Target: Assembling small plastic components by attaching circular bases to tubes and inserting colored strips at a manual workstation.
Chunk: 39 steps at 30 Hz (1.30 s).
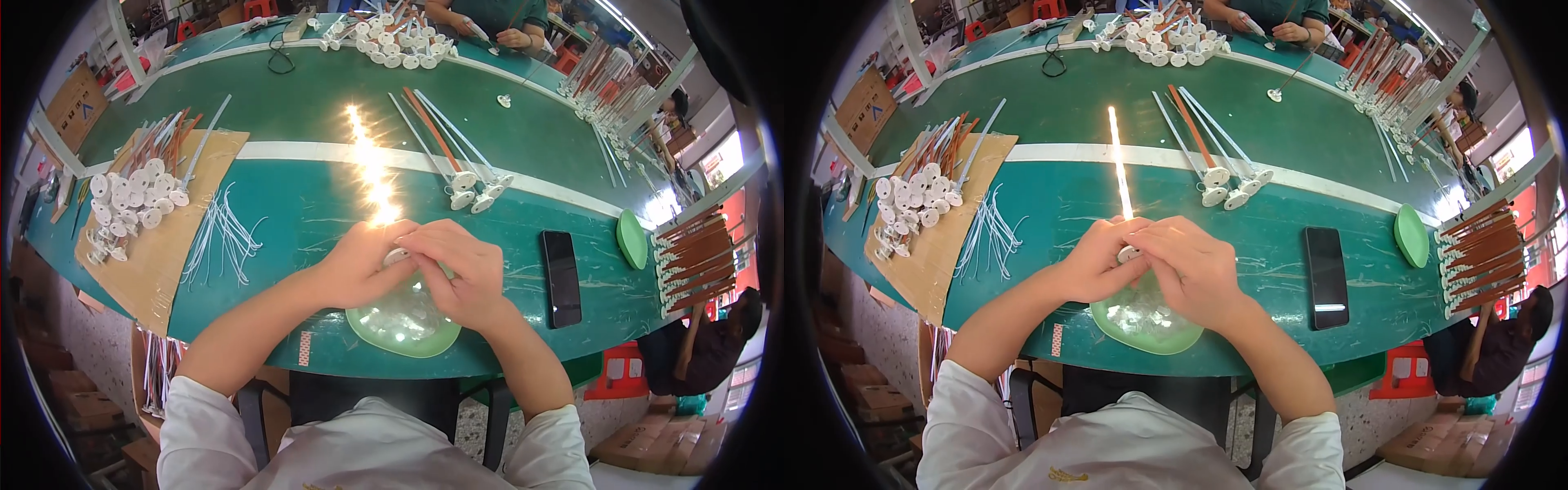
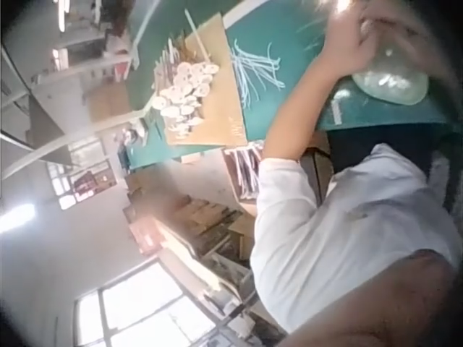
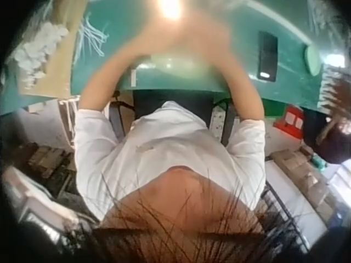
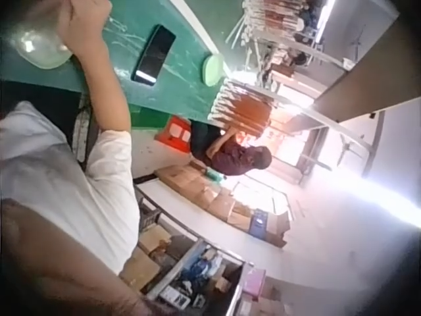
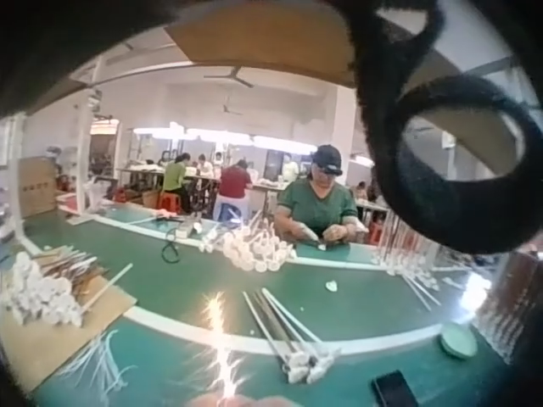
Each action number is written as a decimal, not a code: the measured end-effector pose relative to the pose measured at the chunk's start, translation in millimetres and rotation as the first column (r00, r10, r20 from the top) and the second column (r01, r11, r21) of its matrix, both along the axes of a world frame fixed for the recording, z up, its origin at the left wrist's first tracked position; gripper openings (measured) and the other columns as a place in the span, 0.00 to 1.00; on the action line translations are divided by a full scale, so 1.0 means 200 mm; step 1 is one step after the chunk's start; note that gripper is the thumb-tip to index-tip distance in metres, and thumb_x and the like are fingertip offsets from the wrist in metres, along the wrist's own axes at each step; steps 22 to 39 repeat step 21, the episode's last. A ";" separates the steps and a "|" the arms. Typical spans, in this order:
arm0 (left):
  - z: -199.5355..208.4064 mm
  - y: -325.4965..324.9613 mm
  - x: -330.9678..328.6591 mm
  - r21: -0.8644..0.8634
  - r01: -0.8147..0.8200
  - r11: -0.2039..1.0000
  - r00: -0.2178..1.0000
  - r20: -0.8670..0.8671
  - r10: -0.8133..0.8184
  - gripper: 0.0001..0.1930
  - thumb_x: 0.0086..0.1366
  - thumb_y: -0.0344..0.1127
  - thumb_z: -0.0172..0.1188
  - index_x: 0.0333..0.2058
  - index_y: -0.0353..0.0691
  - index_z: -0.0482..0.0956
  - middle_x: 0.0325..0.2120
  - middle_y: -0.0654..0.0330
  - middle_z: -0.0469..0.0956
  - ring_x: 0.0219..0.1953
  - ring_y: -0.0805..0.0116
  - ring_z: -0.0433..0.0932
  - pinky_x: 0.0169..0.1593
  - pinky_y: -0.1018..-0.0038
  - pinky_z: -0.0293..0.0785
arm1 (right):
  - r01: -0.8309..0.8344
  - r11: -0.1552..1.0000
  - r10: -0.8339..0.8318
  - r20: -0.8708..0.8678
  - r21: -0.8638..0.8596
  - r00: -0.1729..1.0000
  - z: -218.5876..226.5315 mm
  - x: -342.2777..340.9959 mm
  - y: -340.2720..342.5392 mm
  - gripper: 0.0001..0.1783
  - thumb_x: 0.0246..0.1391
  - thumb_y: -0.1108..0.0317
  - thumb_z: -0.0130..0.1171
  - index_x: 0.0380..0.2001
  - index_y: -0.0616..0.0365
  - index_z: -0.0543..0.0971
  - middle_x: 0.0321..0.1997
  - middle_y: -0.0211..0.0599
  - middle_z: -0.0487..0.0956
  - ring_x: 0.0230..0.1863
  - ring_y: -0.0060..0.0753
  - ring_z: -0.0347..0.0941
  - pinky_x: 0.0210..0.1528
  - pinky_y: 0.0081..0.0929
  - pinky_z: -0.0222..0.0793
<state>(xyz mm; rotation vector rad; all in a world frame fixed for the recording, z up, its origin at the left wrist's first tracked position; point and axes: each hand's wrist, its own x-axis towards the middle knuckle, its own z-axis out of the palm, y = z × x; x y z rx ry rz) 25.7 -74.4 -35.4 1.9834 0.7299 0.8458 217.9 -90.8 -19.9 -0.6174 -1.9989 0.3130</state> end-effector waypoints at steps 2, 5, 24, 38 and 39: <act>-0.03 0.00 0.01 0.158 -0.022 0.987 0.999 -0.022 0.026 0.15 0.60 0.28 0.60 0.47 0.37 0.77 0.35 0.51 0.81 0.36 0.47 0.79 0.42 0.61 0.73 | 0.003 1.000 -0.003 -0.017 -0.004 1.000 0.00 0.00 -0.01 0.14 0.45 0.85 0.65 0.38 0.64 0.84 0.35 0.41 0.86 0.36 0.42 0.82 0.39 0.29 0.78; -0.05 -0.01 0.01 0.253 -0.035 0.967 0.998 -0.047 0.048 0.16 0.63 0.30 0.59 0.50 0.40 0.75 0.38 0.50 0.79 0.40 0.44 0.75 0.46 0.56 0.67 | 0.021 1.000 -0.020 -0.048 0.009 0.999 -0.03 -0.02 0.00 0.14 0.44 0.85 0.66 0.37 0.64 0.84 0.34 0.41 0.85 0.35 0.41 0.82 0.38 0.28 0.78; -0.08 0.03 0.02 0.074 -0.349 0.934 0.913 0.249 0.322 0.08 0.71 0.36 0.57 0.40 0.36 0.76 0.25 0.58 0.83 0.28 0.66 0.84 0.34 0.73 0.76 | -0.154 0.844 0.446 0.513 -0.513 0.734 0.02 0.08 -0.02 0.14 0.45 0.63 0.73 0.36 0.57 0.85 0.43 0.41 0.83 0.42 0.46 0.80 0.46 0.37 0.77; -0.08 0.03 0.02 0.074 -0.349 0.934 0.913 0.249 0.322 0.08 0.71 0.36 0.57 0.40 0.36 0.76 0.25 0.58 0.83 0.28 0.66 0.84 0.34 0.73 0.76 | -0.154 0.844 0.446 0.513 -0.513 0.734 0.02 0.08 -0.02 0.14 0.45 0.63 0.73 0.36 0.57 0.85 0.43 0.41 0.83 0.42 0.46 0.80 0.46 0.37 0.77; -0.08 0.03 0.02 0.074 -0.349 0.934 0.913 0.249 0.322 0.08 0.71 0.36 0.57 0.40 0.36 0.76 0.25 0.58 0.83 0.28 0.66 0.84 0.34 0.73 0.76 | -0.154 0.844 0.446 0.513 -0.513 0.734 0.02 0.08 -0.02 0.14 0.45 0.63 0.73 0.36 0.57 0.85 0.43 0.41 0.83 0.42 0.46 0.80 0.46 0.37 0.77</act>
